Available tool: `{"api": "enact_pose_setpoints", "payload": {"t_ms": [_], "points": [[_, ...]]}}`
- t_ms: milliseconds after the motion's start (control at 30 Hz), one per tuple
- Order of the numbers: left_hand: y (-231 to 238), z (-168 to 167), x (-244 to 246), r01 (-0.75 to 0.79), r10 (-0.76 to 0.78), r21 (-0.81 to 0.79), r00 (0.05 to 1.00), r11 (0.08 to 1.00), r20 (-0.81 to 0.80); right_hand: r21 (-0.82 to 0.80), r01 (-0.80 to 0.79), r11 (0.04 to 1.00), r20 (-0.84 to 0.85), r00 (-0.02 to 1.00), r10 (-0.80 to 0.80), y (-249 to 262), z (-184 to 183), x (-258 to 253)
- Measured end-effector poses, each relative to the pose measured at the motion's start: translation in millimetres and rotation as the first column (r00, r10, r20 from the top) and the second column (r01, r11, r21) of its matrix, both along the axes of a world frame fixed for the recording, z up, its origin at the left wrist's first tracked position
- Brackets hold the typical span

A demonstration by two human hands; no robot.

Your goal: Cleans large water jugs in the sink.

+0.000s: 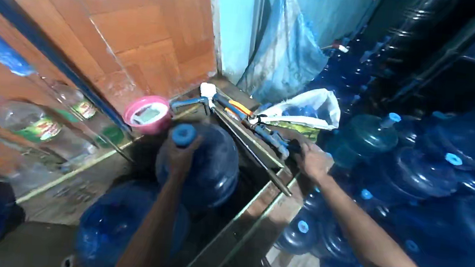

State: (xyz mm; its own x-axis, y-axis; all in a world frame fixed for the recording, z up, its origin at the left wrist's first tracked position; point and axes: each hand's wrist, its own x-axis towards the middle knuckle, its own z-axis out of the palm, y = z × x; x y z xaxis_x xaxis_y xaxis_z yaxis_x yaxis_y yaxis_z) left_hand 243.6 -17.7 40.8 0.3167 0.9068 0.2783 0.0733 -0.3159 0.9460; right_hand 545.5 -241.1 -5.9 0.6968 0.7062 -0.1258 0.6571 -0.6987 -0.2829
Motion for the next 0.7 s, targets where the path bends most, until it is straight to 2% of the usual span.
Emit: {"api": "enact_pose_setpoints", "payload": {"t_ms": [100, 200, 267, 333, 433, 500, 567, 633, 700], "points": [[3, -40, 15, 0.097, -0.138, -0.214, 0.972, 0.972, -0.188, -0.026, -0.131, 0.991, 0.02, 0.991, 0.131, 28, -17, 21], [1, -60, 18, 0.137, -0.214, -0.322, 0.952, 0.937, -0.217, -0.098, -0.224, 0.97, 0.013, 0.974, 0.226, 43, -20, 36], [-1, -64, 13, 0.124, -0.198, -0.334, 0.961, 0.934, -0.196, -0.115, -0.261, 0.958, -0.005, 0.965, 0.263, 36, -17, 46], [-3, -69, 4, 0.089, -0.147, -0.311, 0.975, 0.946, -0.169, -0.093, -0.229, 0.969, -0.035, 0.973, 0.227, 18, -6, 57], [-17, -71, -5, 0.002, -0.042, -0.272, 0.989, 0.962, -0.142, 0.073, -0.113, 0.991, -0.189, 0.974, 0.125, -16, 21, 60], [-33, -71, -3, -0.074, 0.043, -0.262, 0.992, 0.962, -0.121, 0.252, -0.051, 0.966, -0.359, 0.923, 0.142, -22, 32, 34], [-44, -68, 7, -0.173, 0.155, -0.233, 0.983, 0.957, -0.097, 0.379, -0.062, 0.924, -0.483, 0.838, 0.254, -6, 35, -12], [-47, -61, 15, -0.24, 0.223, -0.223, 0.97, 0.945, -0.099, 0.392, -0.166, 0.905, -0.585, 0.714, 0.384, 19, 26, -56], [-45, -56, 19, -0.259, 0.247, -0.26, 0.966, 0.93, -0.077, 0.334, -0.313, 0.889, -0.611, 0.646, 0.457, 46, 11, -89]]}}
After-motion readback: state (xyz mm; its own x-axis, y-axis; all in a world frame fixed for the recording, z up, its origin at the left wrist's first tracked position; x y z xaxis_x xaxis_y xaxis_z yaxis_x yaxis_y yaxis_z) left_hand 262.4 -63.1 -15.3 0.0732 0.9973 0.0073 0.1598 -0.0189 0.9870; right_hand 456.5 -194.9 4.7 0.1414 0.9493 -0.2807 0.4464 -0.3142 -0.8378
